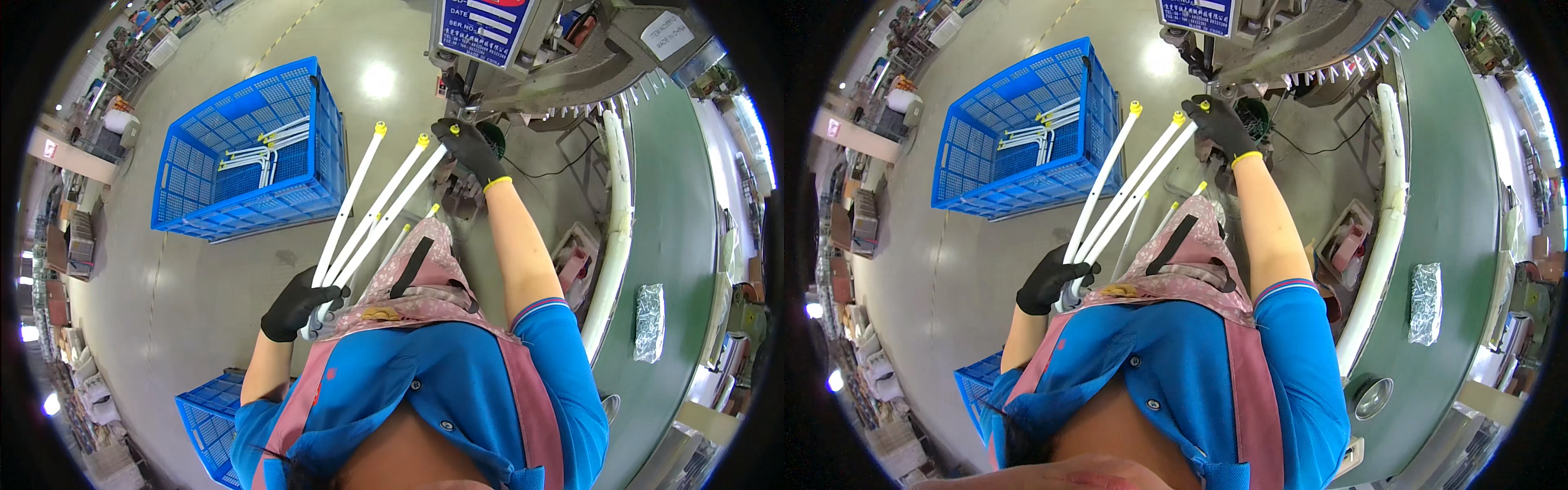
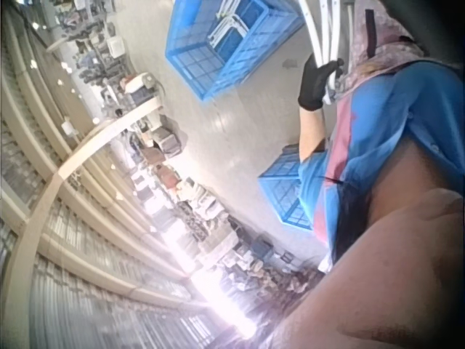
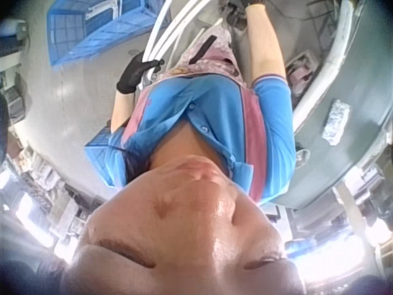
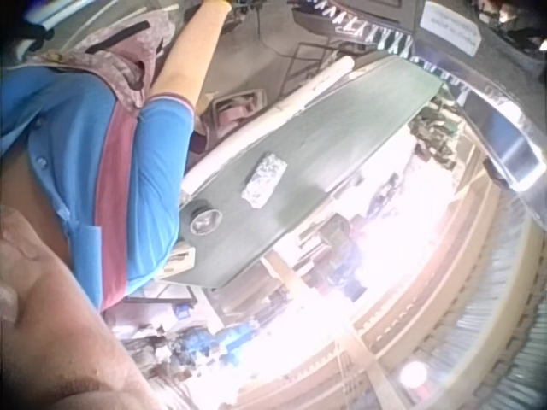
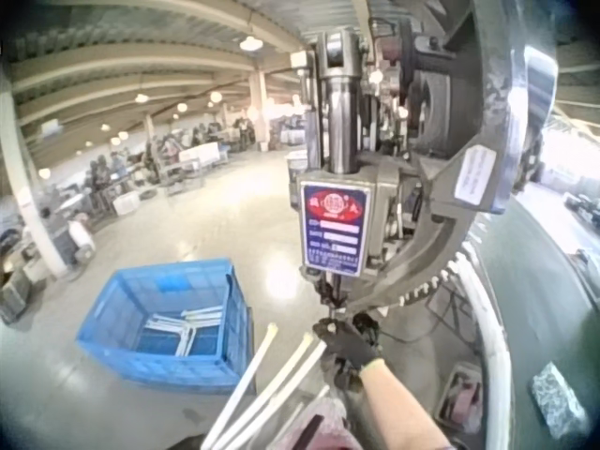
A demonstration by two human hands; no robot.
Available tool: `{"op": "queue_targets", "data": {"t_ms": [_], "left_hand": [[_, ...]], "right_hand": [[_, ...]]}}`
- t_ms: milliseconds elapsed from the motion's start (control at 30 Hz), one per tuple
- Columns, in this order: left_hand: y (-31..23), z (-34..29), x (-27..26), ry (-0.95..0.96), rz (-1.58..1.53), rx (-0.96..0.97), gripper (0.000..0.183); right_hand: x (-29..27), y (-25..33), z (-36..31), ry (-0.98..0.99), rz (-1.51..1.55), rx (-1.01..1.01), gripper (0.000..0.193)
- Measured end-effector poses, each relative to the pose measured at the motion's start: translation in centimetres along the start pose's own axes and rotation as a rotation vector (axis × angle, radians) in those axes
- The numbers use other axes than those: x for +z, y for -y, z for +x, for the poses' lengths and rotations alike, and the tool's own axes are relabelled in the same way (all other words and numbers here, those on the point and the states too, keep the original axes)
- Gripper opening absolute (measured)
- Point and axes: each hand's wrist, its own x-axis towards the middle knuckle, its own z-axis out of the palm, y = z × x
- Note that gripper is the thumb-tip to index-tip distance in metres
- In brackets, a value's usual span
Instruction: The person picks up white metal frame components from a blue crate, attaches yellow plastic caps to the ends using a machine, and returns the finished pieces to the crate. The process is repeated multiple times with consistent handling of the components.
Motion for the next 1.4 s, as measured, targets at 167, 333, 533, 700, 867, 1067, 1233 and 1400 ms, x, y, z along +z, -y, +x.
{"op": "queue_targets", "data": {"t_ms": [167,333,533,700,867,1067,1233,1400], "left_hand": [[0.9,0.5,-0.3,-0.003,-0.036,0.004,0.036],[1.2,0.7,-1.0,-0.007,-0.076,0.027,0.040],[0.8,0.4,-1.1,0.012,-0.084,0.045,0.040],[0.3,-0.2,-0.8,0.000,-0.107,0.086,0.035],[0.4,-2.2,-0.2,-0.119,-0.073,0.148,0.038],[0.8,-5.6,0.0,-0.324,-0.156,0.287,0.032],[1.2,-8.1,-0.5,-0.470,-0.144,0.381,0.031],[1.1,-10.5,-2.5,-0.645,-0.172,0.452,0.041]], "right_hand": [[-0.3,2.7,-2.5,-0.084,0.412,0.604,0.061],[-0.7,4.3,-7.4,-0.091,0.290,0.638,0.047],[-1.0,4.2,-13.7,0.044,0.311,0.802,0.039],[0.0,2.8,-17.2,0.065,0.316,0.909,0.043],[2.5,2.9,-18.5,0.158,0.440,0.862,0.053],[4.9,5.1,-18.3,0.308,0.531,0.826,0.049],[7.3,6.0,-17.3,0.572,0.501,0.854,0.042],[9.9,8.8,-16.0,0.671,0.695,0.857,0.046]]}}
